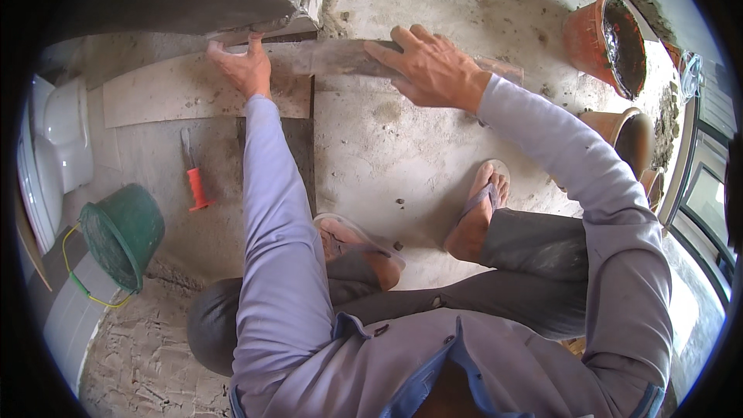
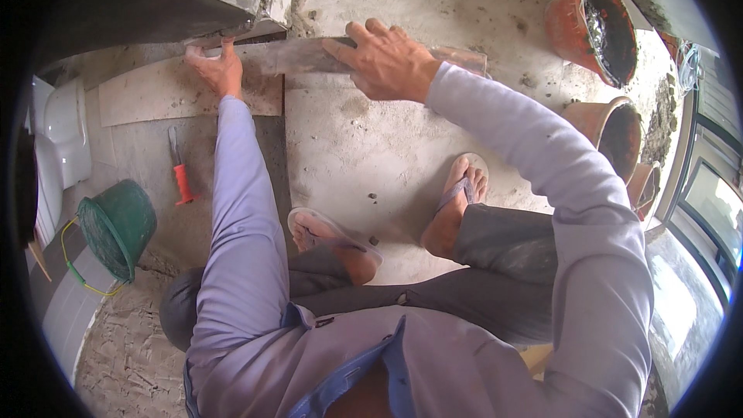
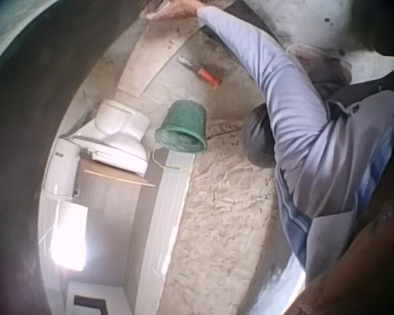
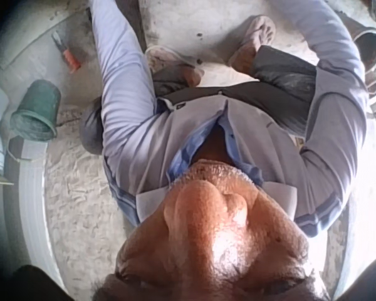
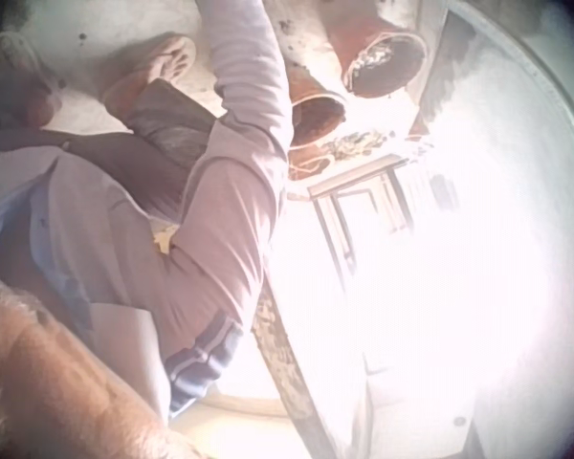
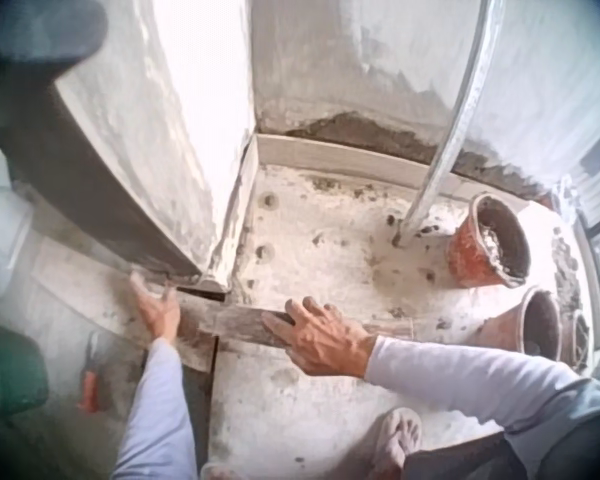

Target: The person scoops cement from a bucket using a trowel and spreads it onto the back of a rectangular tile. They then place the tile onto the floor and use a wooden float to press it into place and smooth the surface. The person repeats this process for multiple tiles.

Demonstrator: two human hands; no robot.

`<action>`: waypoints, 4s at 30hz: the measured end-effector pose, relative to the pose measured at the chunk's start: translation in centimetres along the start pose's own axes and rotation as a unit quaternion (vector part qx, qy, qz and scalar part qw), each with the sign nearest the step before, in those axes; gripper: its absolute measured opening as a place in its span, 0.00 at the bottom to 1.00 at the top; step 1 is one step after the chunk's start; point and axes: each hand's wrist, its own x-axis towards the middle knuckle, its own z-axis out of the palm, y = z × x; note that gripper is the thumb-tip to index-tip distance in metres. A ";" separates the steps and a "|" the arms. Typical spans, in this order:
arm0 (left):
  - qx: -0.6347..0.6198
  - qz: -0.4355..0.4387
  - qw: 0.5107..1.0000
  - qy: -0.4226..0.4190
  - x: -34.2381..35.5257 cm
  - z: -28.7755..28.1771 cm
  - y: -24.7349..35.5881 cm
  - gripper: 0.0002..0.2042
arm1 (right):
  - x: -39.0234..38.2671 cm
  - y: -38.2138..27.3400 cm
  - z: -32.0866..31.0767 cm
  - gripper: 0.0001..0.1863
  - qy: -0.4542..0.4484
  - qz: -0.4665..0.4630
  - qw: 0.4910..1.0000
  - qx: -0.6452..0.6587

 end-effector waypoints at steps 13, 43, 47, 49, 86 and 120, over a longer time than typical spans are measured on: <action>0.000 0.018 1.000 0.012 -0.1 0.6 -0.3 0.45 | -0.1 0.1 -1.4 0.34 0.057 -0.043 0.997 -0.009; 0.002 -0.083 0.996 -0.022 0.5 -1.3 2.7 0.42 | -2.3 -2.3 2.0 0.39 0.010 -0.050 0.998 0.044; -0.011 -0.062 0.998 -0.008 1.1 -1.4 1.8 0.42 | -3.1 -1.3 3.4 0.38 -0.038 -0.054 0.998 -0.018; 0.024 -0.077 0.996 -0.043 1.5 -2.2 2.4 0.41 | -2.6 -3.1 4.6 0.38 0.064 -0.108 0.989 -0.082; -0.140 -0.121 0.982 0.032 -0.4 -0.9 3.1 0.44 | 4.7 -9.0 2.8 0.17 0.024 -0.160 0.986 -0.047; -0.303 -0.334 0.873 -0.185 0.5 -5.8 2.3 0.23 | 3.3 10.9 2.7 0.32 -0.034 -0.228 0.972 -0.036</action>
